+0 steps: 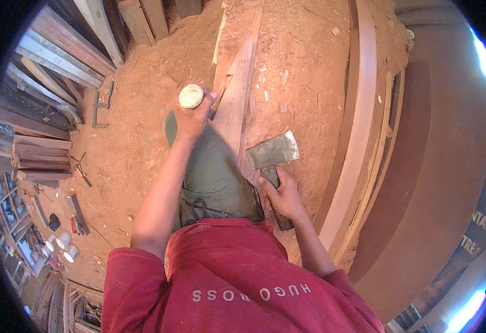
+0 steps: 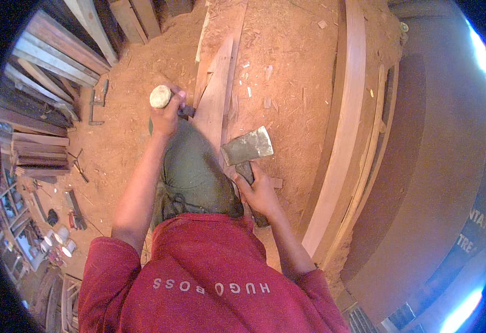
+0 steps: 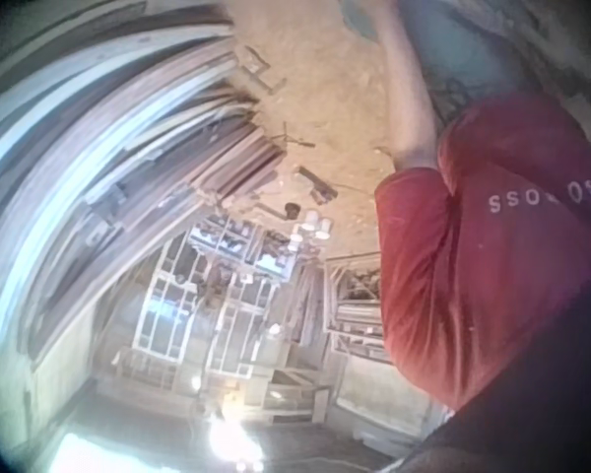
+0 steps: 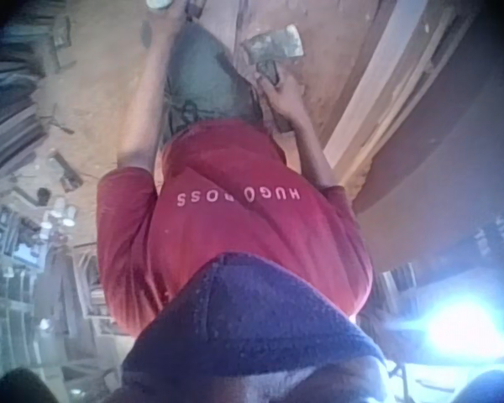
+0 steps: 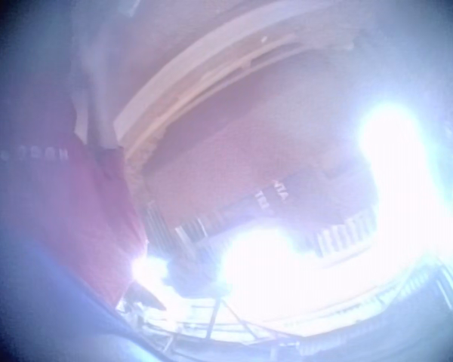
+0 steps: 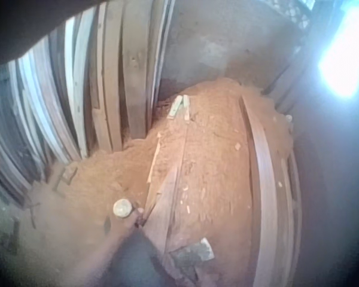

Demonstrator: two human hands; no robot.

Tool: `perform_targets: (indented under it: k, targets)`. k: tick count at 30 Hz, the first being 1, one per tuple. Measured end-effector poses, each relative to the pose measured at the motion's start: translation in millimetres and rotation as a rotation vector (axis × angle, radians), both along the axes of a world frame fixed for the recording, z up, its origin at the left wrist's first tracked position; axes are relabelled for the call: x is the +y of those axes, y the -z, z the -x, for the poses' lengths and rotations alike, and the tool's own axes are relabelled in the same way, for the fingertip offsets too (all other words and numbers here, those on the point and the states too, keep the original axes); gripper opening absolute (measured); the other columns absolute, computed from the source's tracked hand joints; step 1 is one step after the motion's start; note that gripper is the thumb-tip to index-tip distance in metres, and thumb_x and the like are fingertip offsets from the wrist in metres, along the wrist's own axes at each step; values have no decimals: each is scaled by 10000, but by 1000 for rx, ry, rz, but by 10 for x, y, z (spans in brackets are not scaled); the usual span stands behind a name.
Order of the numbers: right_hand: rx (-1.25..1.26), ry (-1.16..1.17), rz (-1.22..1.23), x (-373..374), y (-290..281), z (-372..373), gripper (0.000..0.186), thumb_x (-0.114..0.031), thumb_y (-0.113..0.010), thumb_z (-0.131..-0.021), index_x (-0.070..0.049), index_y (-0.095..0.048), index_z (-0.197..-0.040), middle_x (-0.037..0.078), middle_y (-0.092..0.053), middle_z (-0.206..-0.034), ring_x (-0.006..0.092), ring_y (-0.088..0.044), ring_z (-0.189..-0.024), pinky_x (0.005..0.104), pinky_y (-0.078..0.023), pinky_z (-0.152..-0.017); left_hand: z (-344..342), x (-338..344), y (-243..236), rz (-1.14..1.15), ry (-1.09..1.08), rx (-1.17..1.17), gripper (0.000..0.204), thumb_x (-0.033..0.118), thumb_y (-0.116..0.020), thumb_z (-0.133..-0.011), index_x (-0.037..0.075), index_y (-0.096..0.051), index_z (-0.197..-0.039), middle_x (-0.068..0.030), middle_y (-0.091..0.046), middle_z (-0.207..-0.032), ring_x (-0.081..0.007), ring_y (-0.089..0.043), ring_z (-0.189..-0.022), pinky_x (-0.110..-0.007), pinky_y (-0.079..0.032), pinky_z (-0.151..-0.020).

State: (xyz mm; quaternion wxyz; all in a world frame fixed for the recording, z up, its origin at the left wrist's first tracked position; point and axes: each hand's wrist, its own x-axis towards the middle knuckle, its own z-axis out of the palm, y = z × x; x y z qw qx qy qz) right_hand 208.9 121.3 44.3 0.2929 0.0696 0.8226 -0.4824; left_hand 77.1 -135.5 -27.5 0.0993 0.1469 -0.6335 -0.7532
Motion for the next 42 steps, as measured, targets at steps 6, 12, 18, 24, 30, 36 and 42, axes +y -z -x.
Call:
perform_targets:
  k: [6,12,18,24,30,36,42]
  targets:
    - [13,-16,-38,-158,-304,160,265,-172,-621,-965,16,-541,-1133,62,-597,-677,127,-581,-498,292,-465,-488,-18,31,-68,-36,22,-13,85,64,-722,-797,31,-644,-796,-10,-633,-696,-103,-591,-615,-275,-476,-567]
    - [-62,-39,-7,-268,-497,345,409,-259,-659,-942,29,-531,-1204,170,-640,-747,233,-626,-535,385,-494,-555,-55,57,-86,155,85,71,47,40,-668,-788,47,-626,-809,-16,-637,-766,-105,-594,-692,-272,-485,-641]
    - [428,-196,-76,-512,-980,736,307,-160,-665,-935,19,-539,-1151,115,-646,-710,192,-649,-586,343,-513,-565,-74,103,-32,179,43,85,91,81,-713,-752,35,-644,-790,-39,-659,-743,-130,-618,-707,-291,-501,-688]
    - [721,-360,-177,-867,-1270,1080,379,-242,-675,-912,-17,-561,-1195,261,-683,-911,461,-665,-885,514,-529,-720,-77,194,-3,341,65,270,170,87,-705,-745,29,-652,-895,-61,-672,-784,-152,-639,-741,-298,-505,-717]
    - [335,-385,-241,-799,-1250,1107,387,-289,-656,-923,-18,-553,-1179,268,-668,-878,474,-652,-855,556,-489,-682,-99,224,20,121,58,182,258,45,-728,-724,18,-685,-977,-40,-712,-847,-131,-654,-785,-300,-515,-741]
    - [963,-175,-257,-870,-1937,1055,210,-196,-702,-905,-8,-623,-954,86,-646,-753,245,-662,-654,364,-500,-597,-148,150,57,147,139,110,175,77,-758,-715,56,-602,-790,-21,-613,-712,-117,-587,-673,-296,-484,-649]
    - [386,-540,-471,-706,-951,997,289,-196,-676,-889,54,-590,-1006,321,-605,-838,530,-580,-841,526,-494,-705,-146,271,-104,66,157,197,168,67,-756,-730,37,-617,-817,-31,-649,-758,-106,-599,-716,-287,-490,-680]
